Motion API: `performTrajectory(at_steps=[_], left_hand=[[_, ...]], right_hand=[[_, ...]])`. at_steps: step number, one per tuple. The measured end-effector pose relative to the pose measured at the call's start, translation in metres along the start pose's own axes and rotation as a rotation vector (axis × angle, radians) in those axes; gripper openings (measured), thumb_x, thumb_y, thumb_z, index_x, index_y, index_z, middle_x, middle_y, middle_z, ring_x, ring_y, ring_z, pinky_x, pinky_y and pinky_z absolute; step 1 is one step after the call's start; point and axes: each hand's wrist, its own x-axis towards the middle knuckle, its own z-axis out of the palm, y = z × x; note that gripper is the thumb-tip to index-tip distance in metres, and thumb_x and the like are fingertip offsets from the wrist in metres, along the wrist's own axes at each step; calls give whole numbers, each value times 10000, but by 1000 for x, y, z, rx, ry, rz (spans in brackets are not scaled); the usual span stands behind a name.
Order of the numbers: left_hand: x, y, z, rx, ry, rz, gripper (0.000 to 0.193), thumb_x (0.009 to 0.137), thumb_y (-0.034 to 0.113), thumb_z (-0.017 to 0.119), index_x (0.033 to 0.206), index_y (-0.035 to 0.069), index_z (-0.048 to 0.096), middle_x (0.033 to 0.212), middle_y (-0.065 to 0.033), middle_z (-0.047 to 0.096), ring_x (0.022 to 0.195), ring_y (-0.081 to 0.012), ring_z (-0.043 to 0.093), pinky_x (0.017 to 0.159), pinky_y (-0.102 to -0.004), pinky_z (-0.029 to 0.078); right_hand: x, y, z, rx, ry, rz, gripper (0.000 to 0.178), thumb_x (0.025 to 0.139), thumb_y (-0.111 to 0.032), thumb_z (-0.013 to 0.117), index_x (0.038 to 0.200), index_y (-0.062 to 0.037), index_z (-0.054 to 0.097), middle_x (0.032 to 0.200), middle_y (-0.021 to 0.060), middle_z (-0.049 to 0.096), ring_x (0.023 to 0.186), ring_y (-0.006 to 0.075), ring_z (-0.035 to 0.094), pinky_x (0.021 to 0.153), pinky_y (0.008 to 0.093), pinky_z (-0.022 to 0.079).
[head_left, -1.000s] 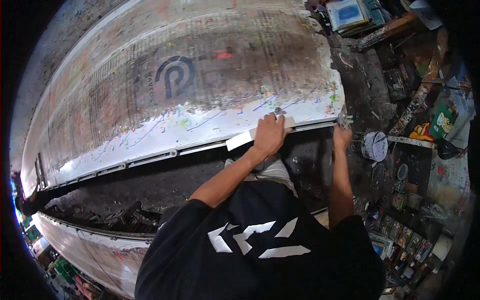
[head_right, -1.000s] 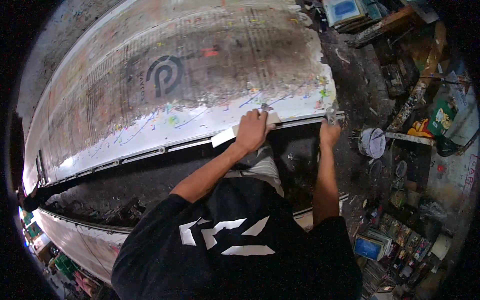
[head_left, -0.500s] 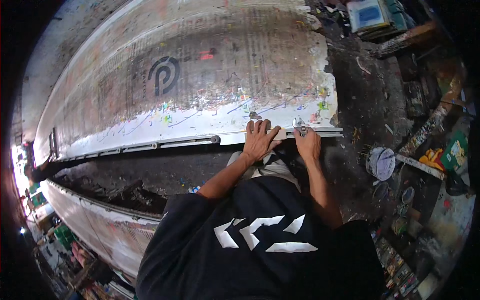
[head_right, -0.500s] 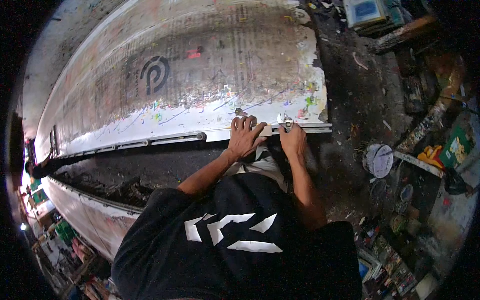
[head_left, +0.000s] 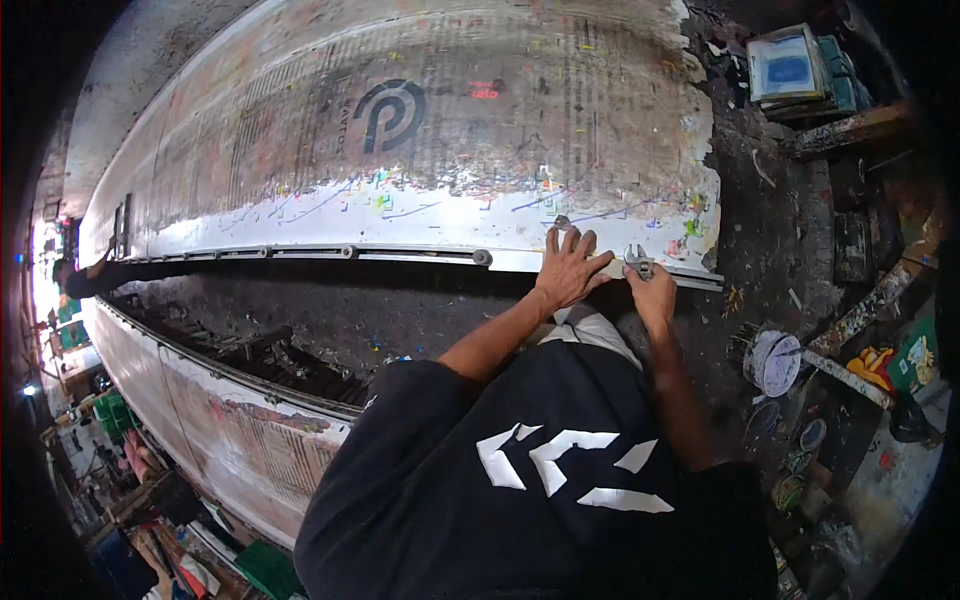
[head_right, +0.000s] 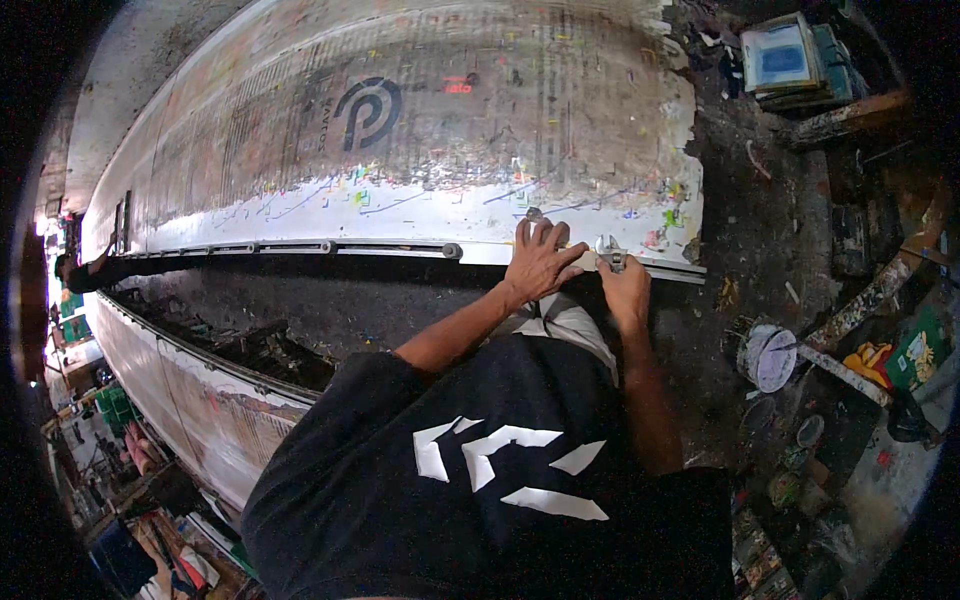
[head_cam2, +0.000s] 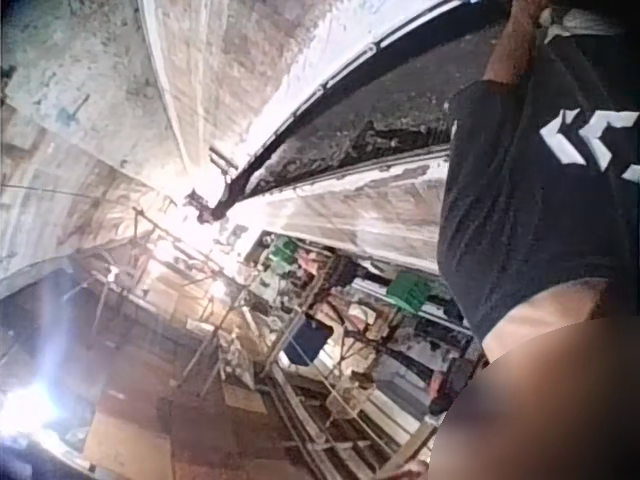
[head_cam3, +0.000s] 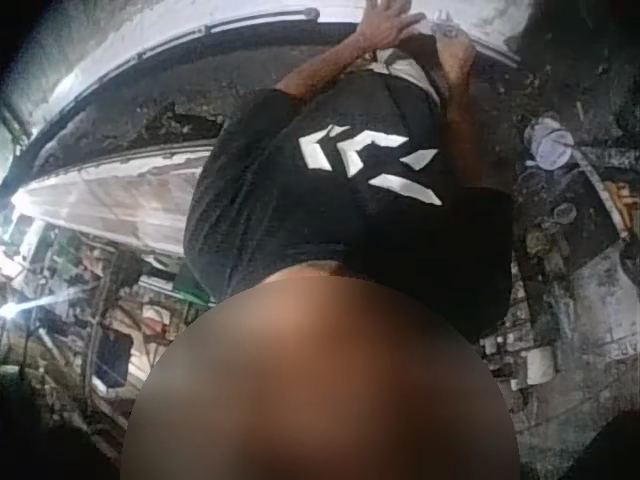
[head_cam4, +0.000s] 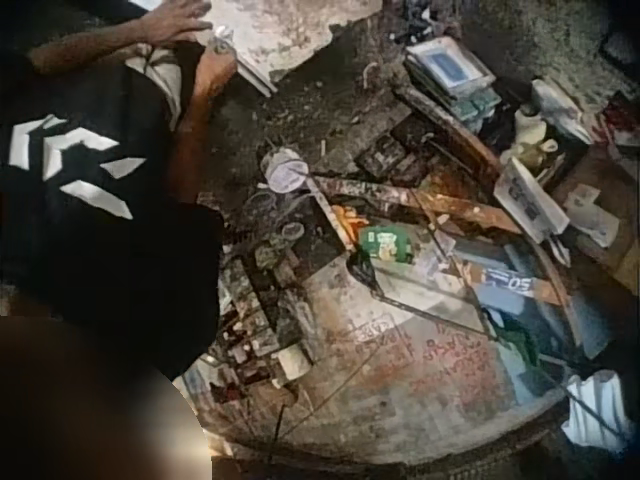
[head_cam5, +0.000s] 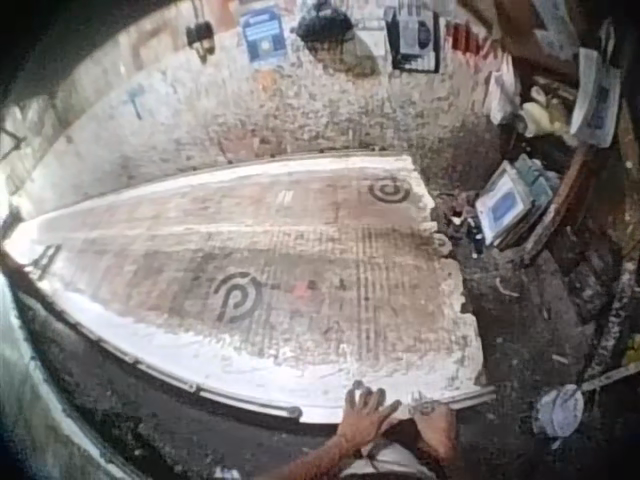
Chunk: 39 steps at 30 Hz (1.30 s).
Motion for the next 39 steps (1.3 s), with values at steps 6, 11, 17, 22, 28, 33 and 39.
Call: performTrajectory(at_steps=[6, 11, 17, 22, 28, 33, 39], left_hand=[[-1, -4, -2, 6, -2, 9, 444, 995, 558, 535, 1364, 316, 590, 1395, -135, 489, 1309, -385, 427, 1106, -677, 242], [4, -1, 4, 29, 26, 19, 433, 962, 562, 569, 1314, 312, 595, 1357, -117, 516, 1309, -394, 426, 1081, -695, 268], [1, -3, 0, 35, -23, 27, 441, 1003, 560, 517, 1369, 324, 587, 1392, -125, 493, 1304, -378, 433, 1088, -685, 266], [2, -2, 3, 14, -17, 17, 458, 998, 558, 529, 1387, 321, 580, 1415, -120, 490, 1325, -373, 429, 1113, -672, 250], [0, -3, 4, 5, 48, 14, 435, 970, 535, 578, 1344, 313, 596, 1366, -109, 500, 1326, -370, 420, 1107, -675, 262], [2, -2, 2, 13, 9, 10, 459, 993, 559, 533, 1370, 307, 608, 1438, -139, 497, 1340, -387, 421, 1132, -660, 237], [3, 0, 2, 27, 13, 19, 453, 995, 561, 535, 1361, 306, 610, 1428, -138, 503, 1335, -377, 422, 1136, -646, 236]], right_hand=[[-1, -2, 2, 57, 11, -80, 452, 843, -358, 796, 997, 58, 706, 939, 289, 724, 917, 465, 705, 804, 492, 532], [5, 8, 1, -39, 19, -72, 471, 846, -377, 794, 1003, 59, 709, 932, 293, 723, 927, 469, 703, 805, 488, 535], [7, 14, 1, 10, -17, -55, 374, 839, -319, 804, 995, 17, 756, 916, 227, 753, 871, 365, 737, 789, 423, 539], [1, 14, 9, -50, 100, -152, 322, 829, -247, 805, 984, 22, 718, 919, 215, 725, 869, 383, 710, 771, 447, 526], [-11, 19, 20, -64, 246, -397, 251, 785, -69, 748, 997, 19, 646, 974, 204, 651, 971, 449, 646, 802, 490, 508], [-10, 22, 24, -158, 195, -289, 320, 849, -110, 733, 1101, 21, 586, 1077, 227, 641, 1010, 475, 639, 830, 535, 506], [-5, 38, 31, -202, 202, -286, 308, 895, -170, 713, 1092, 16, 568, 1024, 262, 668, 946, 498, 653, 795, 564, 507]])
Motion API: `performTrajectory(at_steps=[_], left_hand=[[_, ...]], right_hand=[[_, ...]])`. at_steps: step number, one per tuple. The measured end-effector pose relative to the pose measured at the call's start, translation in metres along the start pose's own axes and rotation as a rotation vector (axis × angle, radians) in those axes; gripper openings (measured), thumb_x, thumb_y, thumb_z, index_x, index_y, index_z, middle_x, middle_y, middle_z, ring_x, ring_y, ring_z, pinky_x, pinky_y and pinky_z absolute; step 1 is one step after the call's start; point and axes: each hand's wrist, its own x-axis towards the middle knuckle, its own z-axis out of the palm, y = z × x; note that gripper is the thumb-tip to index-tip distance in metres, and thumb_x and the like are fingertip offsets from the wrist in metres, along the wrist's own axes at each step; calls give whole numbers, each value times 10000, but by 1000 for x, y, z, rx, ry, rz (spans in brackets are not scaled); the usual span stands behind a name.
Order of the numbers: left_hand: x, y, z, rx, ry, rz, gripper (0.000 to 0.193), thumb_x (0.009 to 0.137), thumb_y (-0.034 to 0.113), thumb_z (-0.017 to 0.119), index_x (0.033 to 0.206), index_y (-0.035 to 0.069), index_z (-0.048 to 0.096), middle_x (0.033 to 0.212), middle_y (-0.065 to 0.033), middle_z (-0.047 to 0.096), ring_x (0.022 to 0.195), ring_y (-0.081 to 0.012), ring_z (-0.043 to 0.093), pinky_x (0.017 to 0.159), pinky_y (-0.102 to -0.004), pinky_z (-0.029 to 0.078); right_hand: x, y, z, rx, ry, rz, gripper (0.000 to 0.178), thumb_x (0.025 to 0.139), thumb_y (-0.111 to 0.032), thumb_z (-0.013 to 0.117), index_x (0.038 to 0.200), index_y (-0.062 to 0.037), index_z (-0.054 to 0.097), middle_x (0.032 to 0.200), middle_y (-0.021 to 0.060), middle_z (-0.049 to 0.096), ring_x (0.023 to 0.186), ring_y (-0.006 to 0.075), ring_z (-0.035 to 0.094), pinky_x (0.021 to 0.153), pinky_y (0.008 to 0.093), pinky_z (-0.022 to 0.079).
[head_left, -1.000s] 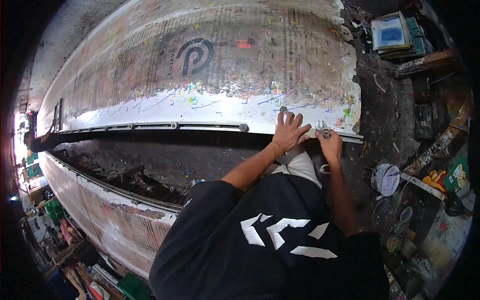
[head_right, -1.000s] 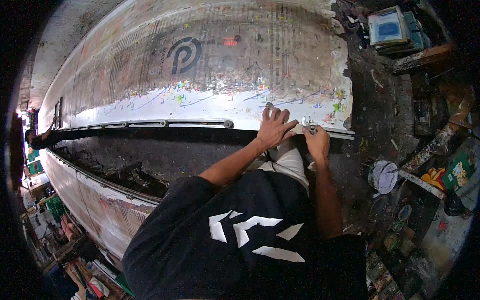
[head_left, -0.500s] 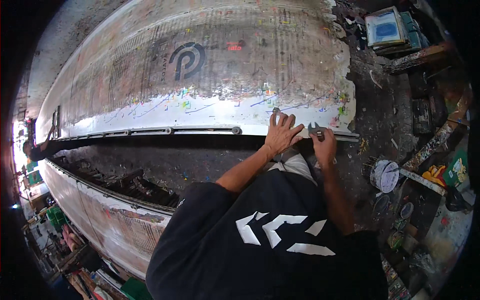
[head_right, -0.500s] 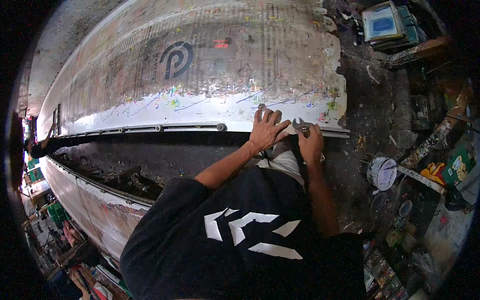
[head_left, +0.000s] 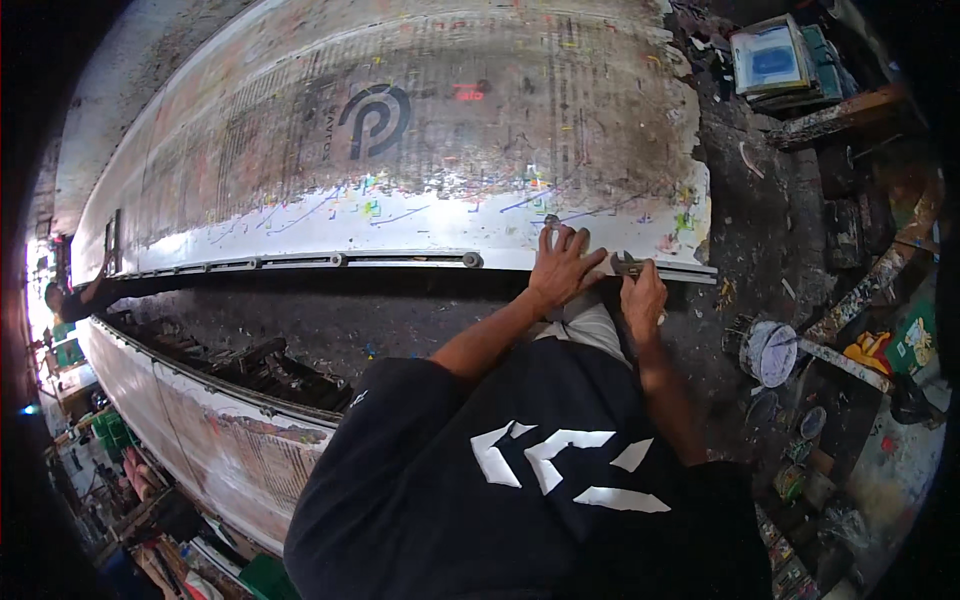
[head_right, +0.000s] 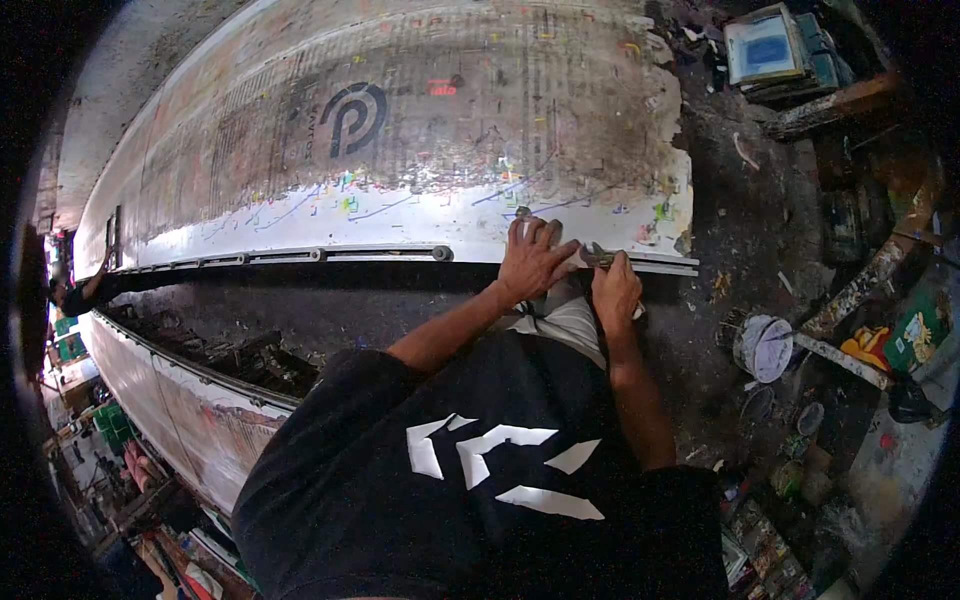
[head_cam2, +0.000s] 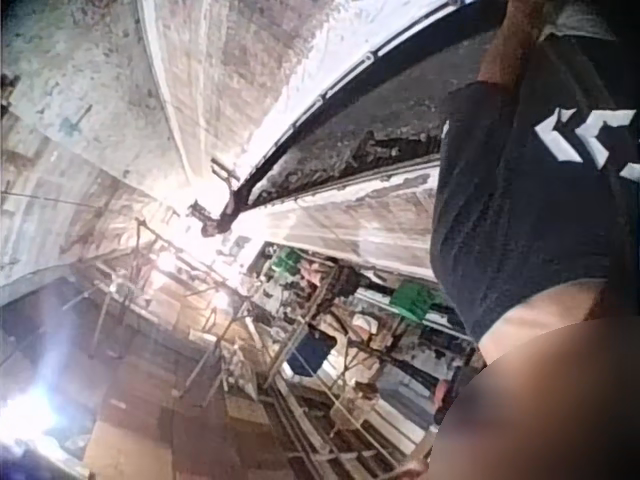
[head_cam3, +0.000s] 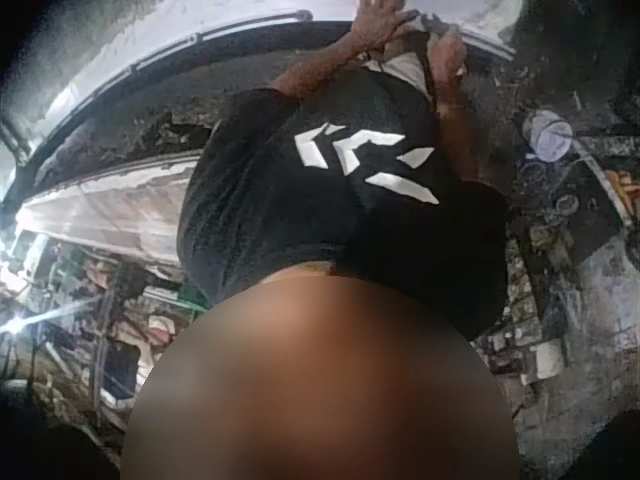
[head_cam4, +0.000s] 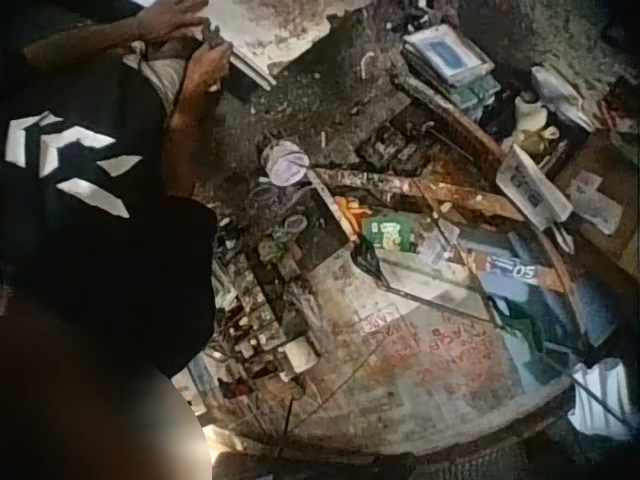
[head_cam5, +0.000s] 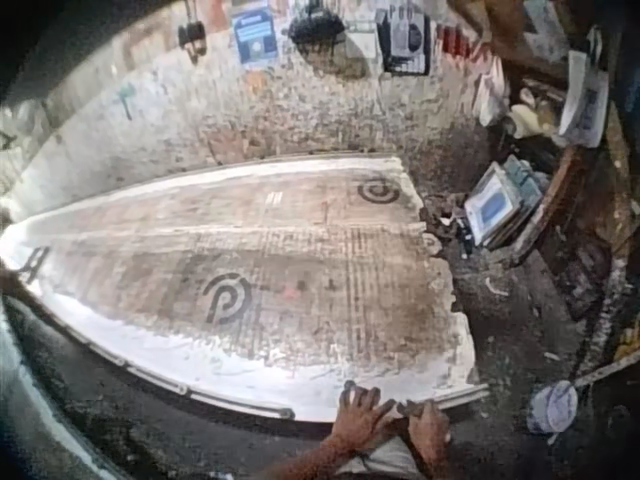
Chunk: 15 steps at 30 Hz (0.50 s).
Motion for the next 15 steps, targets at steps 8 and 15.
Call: performTrajectory(at_steps=[8, 15], left_hand=[[-1, -2, 0, -14, 1, -1, 435, 997, 554, 538, 1342, 296, 599, 1379, -123, 505, 1304, -355, 437, 1109, -647, 257], [-4, -7, 1, -9, 11, -15, 433, 983, 538, 559, 1346, 305, 593, 1369, -115, 508, 1325, -355, 426, 1110, -672, 255]], right_hand=[[17, 14, -10, 746, -122, 291, 274, 931, -188, 759, 1074, 17, 647, 864, 120, 704, 698, 240, 672, 629, 373, 516], [5, 57, -35, 480, -224, 328, 504, 1054, -433, 582, 784, -15, 662, 581, 21, 546, 538, 119, 536, 500, 311, 396]])
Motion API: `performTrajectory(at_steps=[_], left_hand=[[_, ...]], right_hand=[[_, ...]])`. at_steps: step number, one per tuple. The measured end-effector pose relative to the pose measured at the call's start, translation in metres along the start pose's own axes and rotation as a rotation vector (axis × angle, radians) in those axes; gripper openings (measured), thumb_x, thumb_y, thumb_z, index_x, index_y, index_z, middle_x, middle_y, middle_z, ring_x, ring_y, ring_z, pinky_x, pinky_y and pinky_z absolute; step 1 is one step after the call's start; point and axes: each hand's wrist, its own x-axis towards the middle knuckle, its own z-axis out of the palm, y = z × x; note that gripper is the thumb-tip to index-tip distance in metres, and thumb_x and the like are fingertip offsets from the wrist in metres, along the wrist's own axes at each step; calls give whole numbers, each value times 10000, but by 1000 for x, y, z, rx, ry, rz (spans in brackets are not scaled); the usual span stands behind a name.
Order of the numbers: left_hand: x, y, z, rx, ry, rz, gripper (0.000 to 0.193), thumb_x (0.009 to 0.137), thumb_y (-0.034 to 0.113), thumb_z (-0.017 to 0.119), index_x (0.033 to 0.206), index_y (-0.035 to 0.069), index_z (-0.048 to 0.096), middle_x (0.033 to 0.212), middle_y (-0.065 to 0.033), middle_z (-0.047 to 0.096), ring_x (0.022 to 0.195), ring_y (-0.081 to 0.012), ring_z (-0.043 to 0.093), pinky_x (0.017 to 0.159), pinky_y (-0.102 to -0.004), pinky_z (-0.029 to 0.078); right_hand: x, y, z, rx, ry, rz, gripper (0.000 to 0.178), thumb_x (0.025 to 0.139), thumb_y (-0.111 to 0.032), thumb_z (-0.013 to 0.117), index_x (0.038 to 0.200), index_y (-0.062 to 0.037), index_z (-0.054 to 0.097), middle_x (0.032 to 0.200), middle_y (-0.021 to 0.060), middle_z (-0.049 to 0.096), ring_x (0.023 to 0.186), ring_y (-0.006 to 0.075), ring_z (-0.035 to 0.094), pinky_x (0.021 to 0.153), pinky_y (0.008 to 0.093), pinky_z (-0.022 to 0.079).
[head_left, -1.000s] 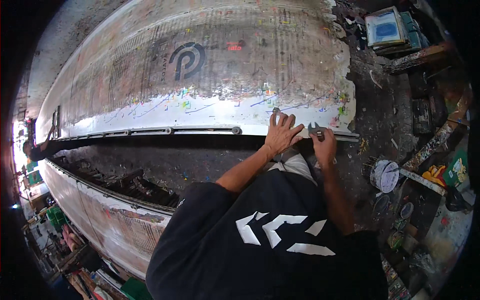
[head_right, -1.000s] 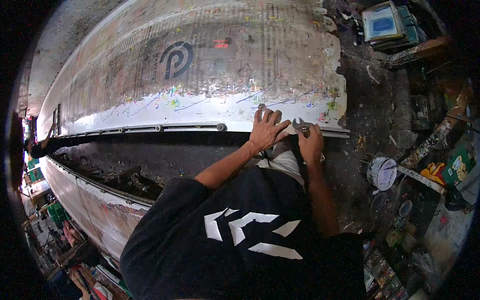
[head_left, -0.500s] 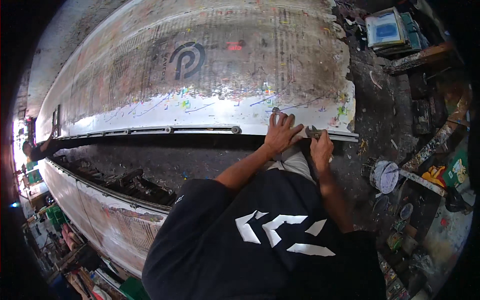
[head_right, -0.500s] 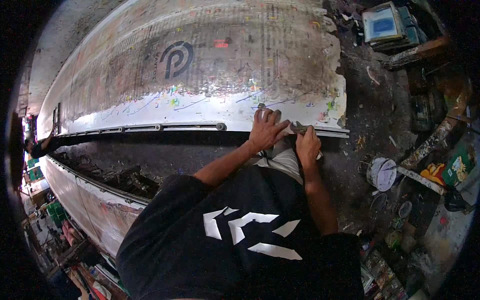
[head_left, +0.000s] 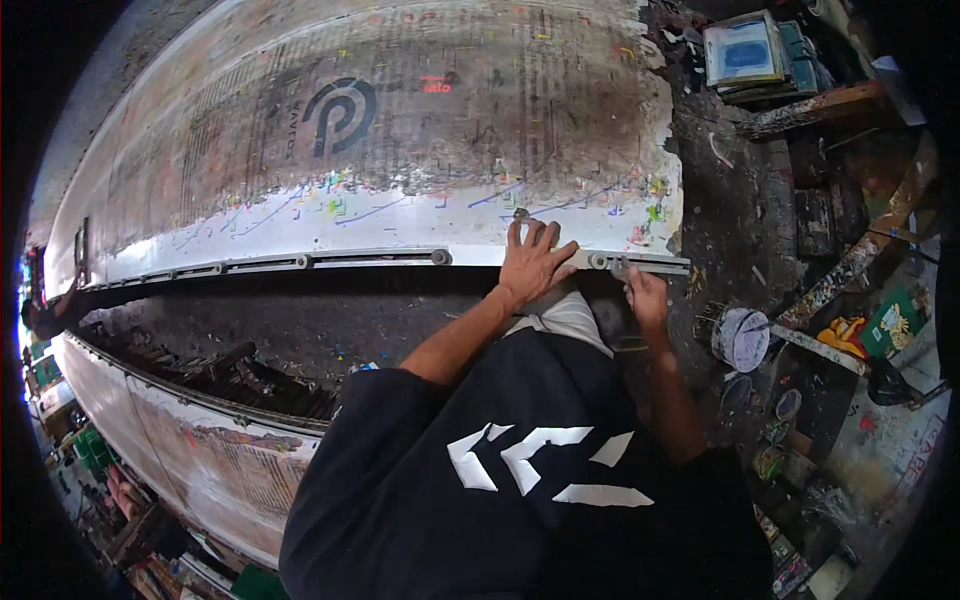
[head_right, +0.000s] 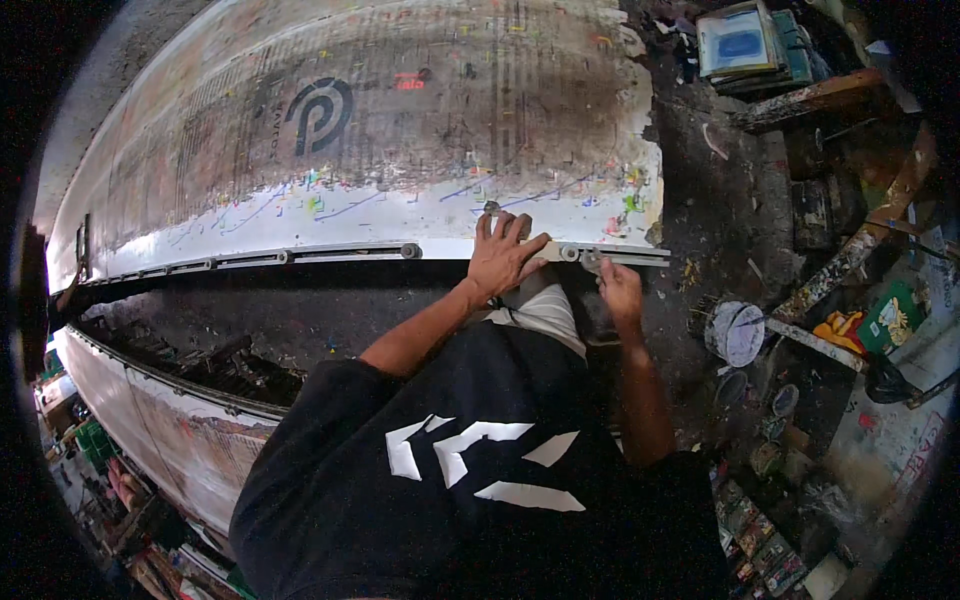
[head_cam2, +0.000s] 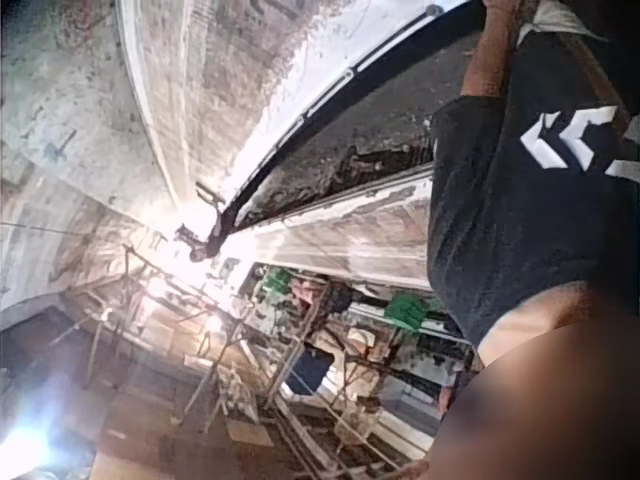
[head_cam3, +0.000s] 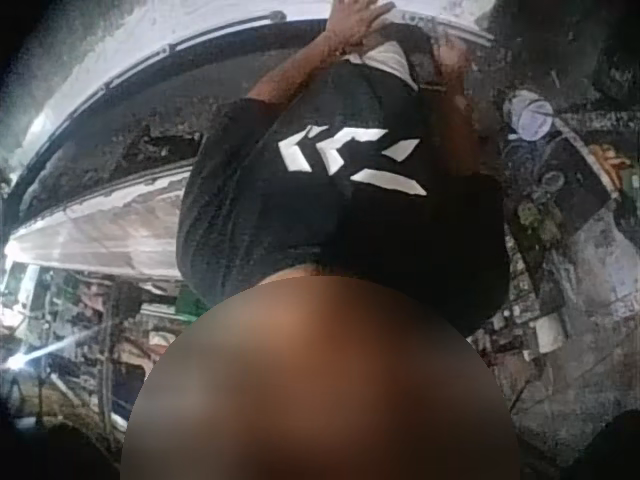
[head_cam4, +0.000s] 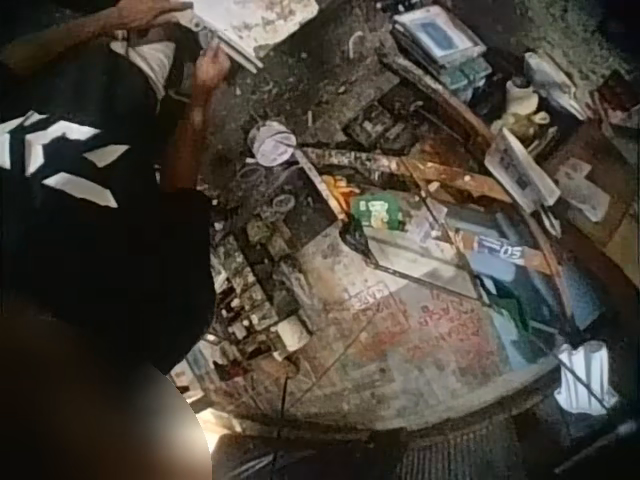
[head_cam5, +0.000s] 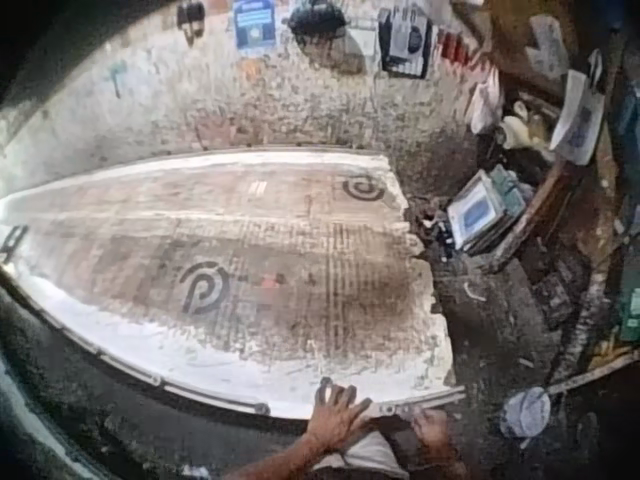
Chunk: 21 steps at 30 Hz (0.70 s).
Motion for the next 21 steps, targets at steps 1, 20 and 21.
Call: performTrajectory(at_steps=[1, 20, 21], left_hand=[[0, 0, 1, 9, 47, 7, 429, 968, 538, 578, 1321, 294, 601, 1345, -105, 516, 1326, -337, 435, 1097, -681, 275], [10, 8, -9, -34, -75, -15, 423, 992, 522, 572, 1362, 320, 597, 1407, -112, 510, 1353, -360, 412, 1140, -670, 233], [12, 9, -8, -38, -78, -13, 424, 993, 524, 569, 1363, 319, 597, 1406, -111, 508, 1353, -356, 412, 1140, -669, 232]], right_hand=[[3, 3, 0, -125, 1, -39, 501, 1057, -430, 577, 780, -20, 658, 604, 29, 565, 543, 132, 551, 512, 322, 408], [25, -40, -21, -545, -211, -209, 454, 981, -475, 625, 972, -40, 755, 920, 211, 722, 889, 421, 691, 806, 500, 519], [32, -45, -24, -541, -211, -202, 454, 981, -475, 625, 972, -40, 755, 920, 211, 722, 889, 421, 691, 806, 500, 519]])
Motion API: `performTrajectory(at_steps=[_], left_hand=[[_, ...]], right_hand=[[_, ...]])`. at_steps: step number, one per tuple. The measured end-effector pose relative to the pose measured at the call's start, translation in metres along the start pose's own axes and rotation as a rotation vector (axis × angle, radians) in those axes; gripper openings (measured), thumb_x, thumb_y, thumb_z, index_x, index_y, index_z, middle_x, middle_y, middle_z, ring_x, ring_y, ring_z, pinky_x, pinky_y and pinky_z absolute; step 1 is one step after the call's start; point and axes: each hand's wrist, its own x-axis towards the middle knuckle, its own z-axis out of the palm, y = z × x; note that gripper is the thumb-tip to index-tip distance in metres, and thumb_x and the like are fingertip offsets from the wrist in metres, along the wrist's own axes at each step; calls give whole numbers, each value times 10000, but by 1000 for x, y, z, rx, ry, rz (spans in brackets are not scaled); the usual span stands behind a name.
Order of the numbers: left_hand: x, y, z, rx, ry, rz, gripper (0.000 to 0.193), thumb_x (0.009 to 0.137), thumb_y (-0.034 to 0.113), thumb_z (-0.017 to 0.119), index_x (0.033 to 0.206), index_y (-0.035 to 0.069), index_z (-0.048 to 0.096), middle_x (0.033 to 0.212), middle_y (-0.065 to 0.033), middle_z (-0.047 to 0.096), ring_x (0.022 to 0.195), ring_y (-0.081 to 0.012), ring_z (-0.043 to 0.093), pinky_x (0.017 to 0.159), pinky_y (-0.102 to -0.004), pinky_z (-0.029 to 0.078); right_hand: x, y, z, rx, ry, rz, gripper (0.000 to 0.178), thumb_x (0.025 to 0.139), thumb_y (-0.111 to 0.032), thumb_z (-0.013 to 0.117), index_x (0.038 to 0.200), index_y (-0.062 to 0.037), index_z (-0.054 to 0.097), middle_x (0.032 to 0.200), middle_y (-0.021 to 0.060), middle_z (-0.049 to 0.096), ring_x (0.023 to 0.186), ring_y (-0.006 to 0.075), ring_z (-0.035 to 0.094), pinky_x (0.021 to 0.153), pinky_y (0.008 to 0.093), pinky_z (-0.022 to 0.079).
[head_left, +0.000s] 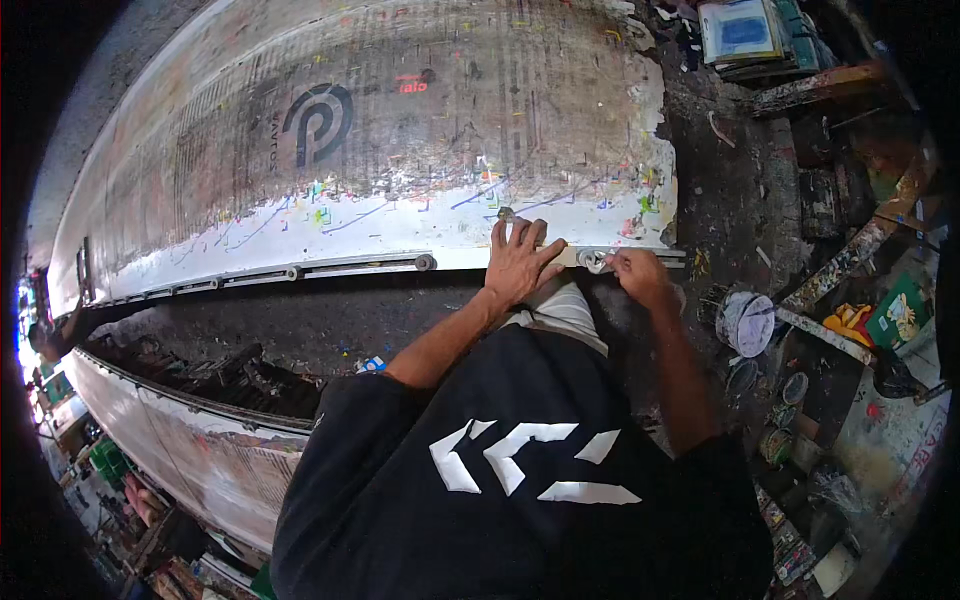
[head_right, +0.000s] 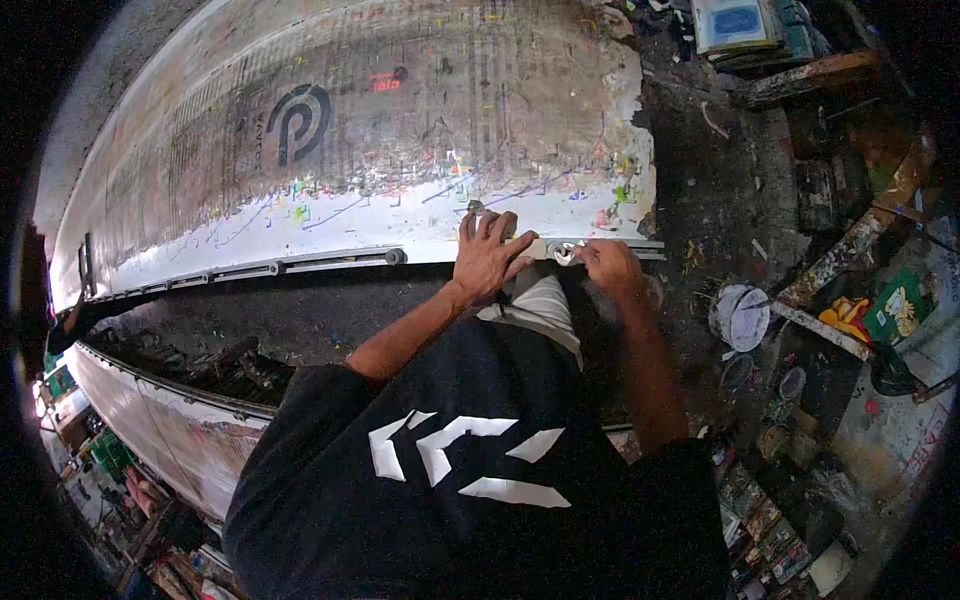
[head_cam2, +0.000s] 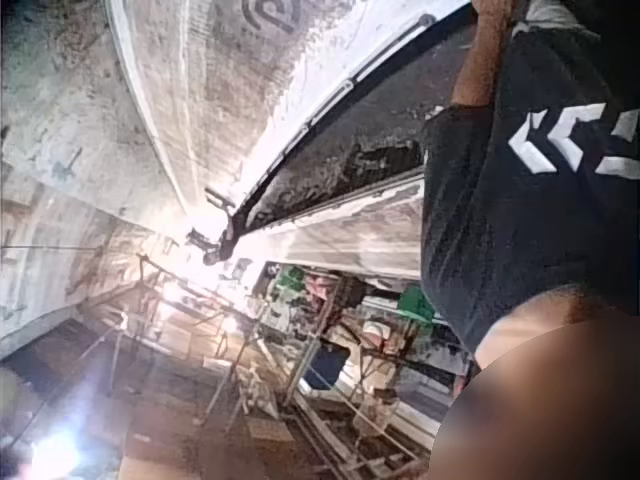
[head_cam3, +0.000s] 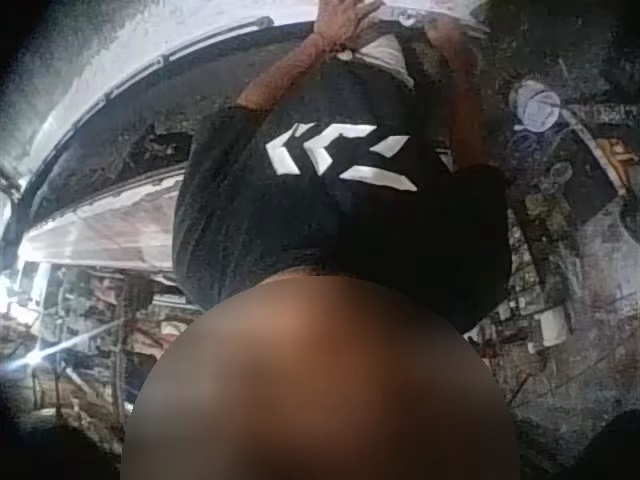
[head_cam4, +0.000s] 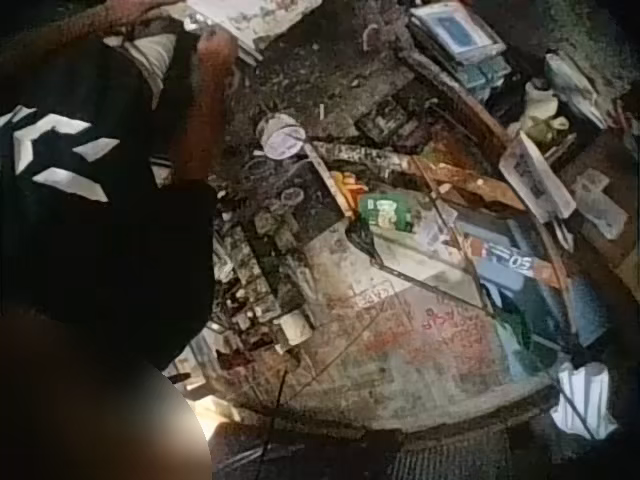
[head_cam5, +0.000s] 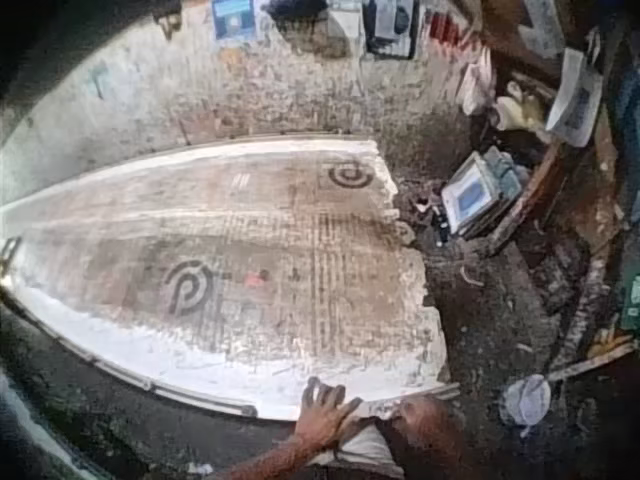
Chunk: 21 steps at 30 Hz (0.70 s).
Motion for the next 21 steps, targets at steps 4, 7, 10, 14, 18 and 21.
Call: performTrajectory(at_steps=[4, 7, 10, 14, 18, 21], left_hand=[[-2, 0, -4, 14, -11, -22, 423, 995, 527, 564, 1364, 324, 595, 1414, -109, 496, 1350, -347, 415, 1138, -670, 236], [-1, 0, -4, 3, -27, -14, 425, 998, 529, 554, 1370, 327, 584, 1422, -110, 489, 1354, -354, 411, 1141, -668, 234], [-1, -2, 1, 13, -19, -9, 429, 1001, 529, 548, 1378, 326, 575, 1424, -112, 489, 1360, -359, 406, 1146, -666, 227], [2, 0, -2, 16, -53, -11, 434, 999, 534, 546, 1380, 326, 569, 1421, -115, 492, 1355, -364, 409, 1148, -667, 222], [-3, -5, 2, 11, -11, -15, 424, 995, 531, 557, 1359, 317, 591, 1420, -130, 491, 1346, -376, 417, 1145, -666, 233], [-1, -1, 1, 9, -9, -2, 423, 990, 529, 567, 1351, 312, 603, 1418, -135, 492, 1344, -379, 417, 1147, -657, 237]], right_hand=[[26, -27, -29, -62, -240, -72, 413, 954, -421, 680, 866, -23, 746, 803, 216, 692, 797, 420, 675, 719, 481, 497], [42, -22, -23, -95, -355, -91, 390, 964, -391, 673, 863, -22, 749, 740, 171, 698, 728, 354, 677, 702, 435, 513], [50, 1, -9, 89, -398, -191, 339, 970, -319, 681, 890, 5, 740, 700, 128, 700, 643, 250, 664, 647, 391, 508], [48, 30, 4, 452, -562, -154, 297, 971, -257, 685, 916, 34, 719, 687, 85, 698, 573, 139, 600, 581, 334, 473], [49, -11, -22, 450, -665, 58, 238, 979, -191, 668, 881, 25, 691, 684, 53, 693, 536, 97, 534, 543, 302, 432], [50, -2, -18, 347, -612, 34, 243, 979, -179, 650, 842, 17, 697, 676, 61, 702, 569, 136, 568, 584, 342, 462]])
